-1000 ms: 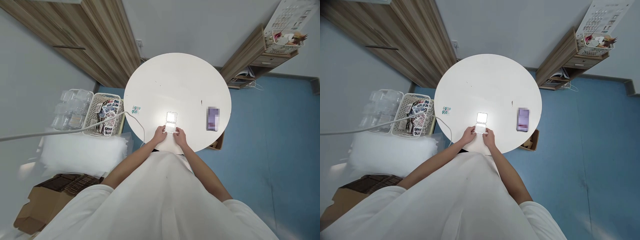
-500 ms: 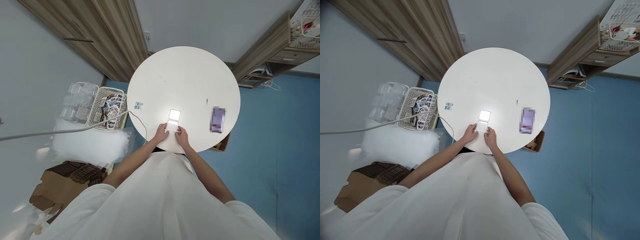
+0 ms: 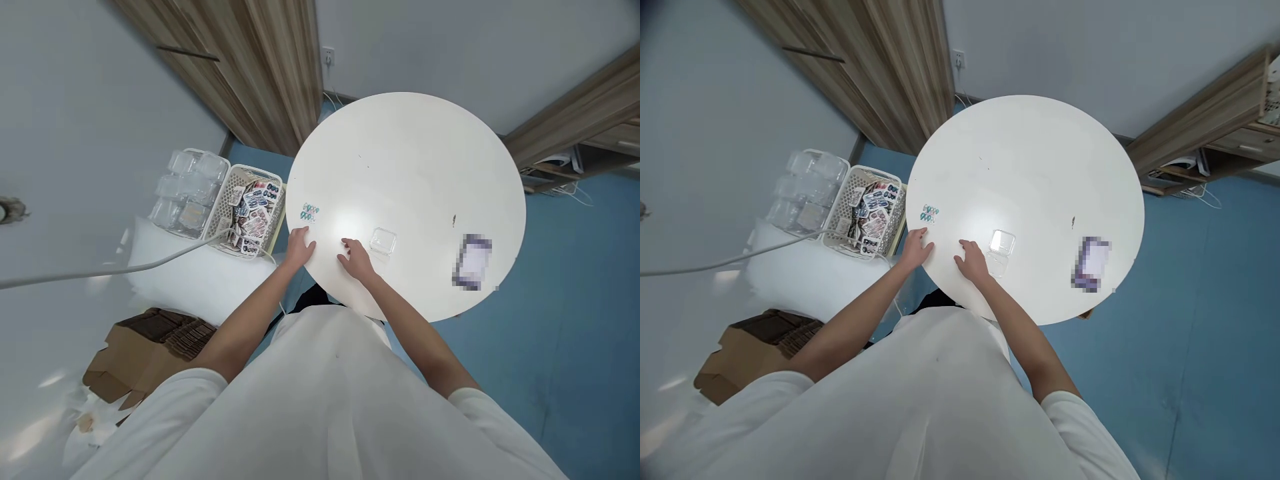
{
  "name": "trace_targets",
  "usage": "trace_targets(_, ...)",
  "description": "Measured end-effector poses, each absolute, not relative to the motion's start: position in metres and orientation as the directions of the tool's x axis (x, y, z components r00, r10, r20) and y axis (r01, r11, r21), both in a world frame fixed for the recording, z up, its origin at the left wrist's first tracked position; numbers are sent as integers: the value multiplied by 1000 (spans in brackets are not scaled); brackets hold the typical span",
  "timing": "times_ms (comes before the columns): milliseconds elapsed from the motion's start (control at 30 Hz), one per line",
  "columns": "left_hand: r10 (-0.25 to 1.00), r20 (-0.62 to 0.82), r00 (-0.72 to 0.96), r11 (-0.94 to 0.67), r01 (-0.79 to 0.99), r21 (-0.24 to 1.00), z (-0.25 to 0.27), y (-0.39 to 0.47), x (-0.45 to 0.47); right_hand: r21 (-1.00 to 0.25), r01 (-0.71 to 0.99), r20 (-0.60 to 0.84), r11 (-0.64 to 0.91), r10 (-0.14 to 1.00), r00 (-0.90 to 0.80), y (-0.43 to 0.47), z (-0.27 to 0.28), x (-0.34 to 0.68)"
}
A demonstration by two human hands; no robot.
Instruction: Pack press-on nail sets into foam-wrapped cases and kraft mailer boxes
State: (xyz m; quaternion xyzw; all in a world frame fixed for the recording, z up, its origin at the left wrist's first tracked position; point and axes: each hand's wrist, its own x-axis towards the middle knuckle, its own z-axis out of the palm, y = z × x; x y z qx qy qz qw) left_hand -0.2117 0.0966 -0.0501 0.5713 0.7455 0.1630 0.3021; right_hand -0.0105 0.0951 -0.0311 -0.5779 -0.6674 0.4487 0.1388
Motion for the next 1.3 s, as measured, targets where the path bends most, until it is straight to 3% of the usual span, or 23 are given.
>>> trace_targets(233, 965, -257, -42, 185, 805, 563, -56, 152, -259, -688, 726, -300, -8, 914, -273, 154, -53, -82)
trace_targets(400, 946, -319, 65, 130, 823, 553, -62, 172, -264, -655, 753, -297, -59, 937, -185, 176, -70, -109)
trace_targets(733, 934, -345, 93, 132, 806, 576, -62, 182, -259, -598, 789, -311, -142, 948, -65, 177, -78, -118)
trace_targets(1100, 953, -260, 158, 72, 715, 695, -58, 161, -255, -743, 668, -233, -42, 952, -199, 159, -72, -97)
trace_targets(1300, 954, -185, 238, -25, 674, 739, -43, 137, -226, -777, 629, -184, -23, 964, -191, 126, -50, -56)
